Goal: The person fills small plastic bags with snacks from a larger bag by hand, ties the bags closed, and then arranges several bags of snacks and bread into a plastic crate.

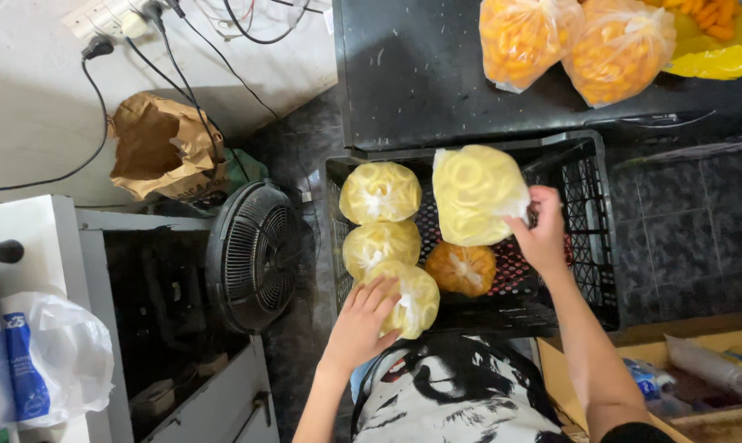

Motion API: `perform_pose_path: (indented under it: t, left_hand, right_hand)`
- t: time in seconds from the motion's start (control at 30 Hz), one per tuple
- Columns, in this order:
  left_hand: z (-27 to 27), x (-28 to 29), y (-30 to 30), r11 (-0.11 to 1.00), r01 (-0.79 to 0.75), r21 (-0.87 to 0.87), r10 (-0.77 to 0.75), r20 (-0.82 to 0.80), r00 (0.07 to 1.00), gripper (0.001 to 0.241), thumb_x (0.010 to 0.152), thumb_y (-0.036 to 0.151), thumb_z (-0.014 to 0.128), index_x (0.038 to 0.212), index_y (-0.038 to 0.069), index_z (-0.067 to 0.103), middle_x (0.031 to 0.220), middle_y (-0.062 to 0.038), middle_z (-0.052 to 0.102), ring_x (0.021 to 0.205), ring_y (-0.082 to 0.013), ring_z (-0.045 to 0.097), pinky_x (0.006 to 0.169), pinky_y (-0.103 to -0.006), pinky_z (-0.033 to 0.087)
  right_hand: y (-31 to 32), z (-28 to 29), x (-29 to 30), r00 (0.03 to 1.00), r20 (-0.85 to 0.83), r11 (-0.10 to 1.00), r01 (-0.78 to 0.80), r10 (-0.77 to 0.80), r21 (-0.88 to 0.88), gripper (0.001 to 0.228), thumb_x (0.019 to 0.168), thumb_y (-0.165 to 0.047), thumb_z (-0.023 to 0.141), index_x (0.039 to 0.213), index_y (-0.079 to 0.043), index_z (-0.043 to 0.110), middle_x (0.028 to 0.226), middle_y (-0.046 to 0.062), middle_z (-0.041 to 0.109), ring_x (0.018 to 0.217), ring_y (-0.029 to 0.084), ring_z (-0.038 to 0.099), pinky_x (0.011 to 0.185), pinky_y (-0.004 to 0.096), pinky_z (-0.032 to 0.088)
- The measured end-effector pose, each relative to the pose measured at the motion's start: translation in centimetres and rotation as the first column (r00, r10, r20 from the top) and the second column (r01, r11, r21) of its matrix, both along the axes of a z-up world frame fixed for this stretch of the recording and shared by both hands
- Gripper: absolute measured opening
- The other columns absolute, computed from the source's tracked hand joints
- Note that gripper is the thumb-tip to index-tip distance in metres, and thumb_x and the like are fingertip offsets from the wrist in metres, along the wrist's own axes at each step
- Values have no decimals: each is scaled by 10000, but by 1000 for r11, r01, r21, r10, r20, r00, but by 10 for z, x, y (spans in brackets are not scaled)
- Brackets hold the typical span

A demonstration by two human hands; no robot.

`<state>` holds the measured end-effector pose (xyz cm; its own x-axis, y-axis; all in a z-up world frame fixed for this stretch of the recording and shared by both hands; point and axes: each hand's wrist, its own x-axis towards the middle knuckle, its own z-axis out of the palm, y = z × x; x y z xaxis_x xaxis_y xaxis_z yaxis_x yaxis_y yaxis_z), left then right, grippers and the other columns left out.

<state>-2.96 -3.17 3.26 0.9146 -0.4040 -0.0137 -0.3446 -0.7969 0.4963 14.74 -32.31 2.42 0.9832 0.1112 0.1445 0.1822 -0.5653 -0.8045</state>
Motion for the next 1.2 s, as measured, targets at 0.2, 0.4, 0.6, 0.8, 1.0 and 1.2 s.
perform_pose_path:
  t: [0.2,0.4,0.6,0.8,1.0,1.2]
  left_hand:
    - [2,-1,-5,999,23,-24,-23,0,1000,545,751,285,694,1202,62,485,1391,-143,398,1300,-345,327,1051,-492,246]
    - [3,-2,-6,999,36,2,-36,17,999,588,731,263,721,1217,48,472,1419,-145,367,1296,-344,327,1057,-509,225]
    - [17,4,6,973,-190,-132,206,127,970,401,837,384,610,1058,55,547,1270,-147,516,1178,-324,468,1015,-517,312]
    - [0,22,26,751,-571,-330,636,131,760,598,843,412,576,1261,9,433,1263,-187,457,1192,-351,448,972,-449,377]
    - [-35,45,40,476,-710,-518,648,-339,682,801,808,473,529,1431,85,208,1480,-116,211,1371,-262,216,1075,-427,240]
    - [-50,56,36,246,-779,-577,524,-597,608,807,771,407,574,1445,157,206,1515,-34,237,1384,-166,243,1104,-350,209]
  right_hand:
    - [58,75,1,914,303,961,-240,271,-134,401,729,27,658,1106,20,522,1102,186,483,1033,319,489,895,387,429]
    - [155,58,-14,845,-115,774,-527,523,-353,419,814,-74,552,1232,-104,545,1189,118,547,1103,283,495,1014,483,245]
    - [134,36,-13,750,26,733,-639,661,-234,528,885,-170,561,1376,-99,379,1384,107,410,1295,266,359,1128,494,145]
    - [104,49,11,852,-350,920,-379,389,101,486,904,-303,480,1369,-204,380,1483,66,301,1376,243,275,1062,446,278]
    - [114,15,87,943,-64,939,-317,327,132,361,920,-266,504,1260,-145,503,1351,60,472,1290,212,416,1037,370,334]
    - [170,-4,172,857,475,934,-312,198,174,111,929,-90,511,1000,-73,595,1081,84,610,1124,243,548,1004,366,383]
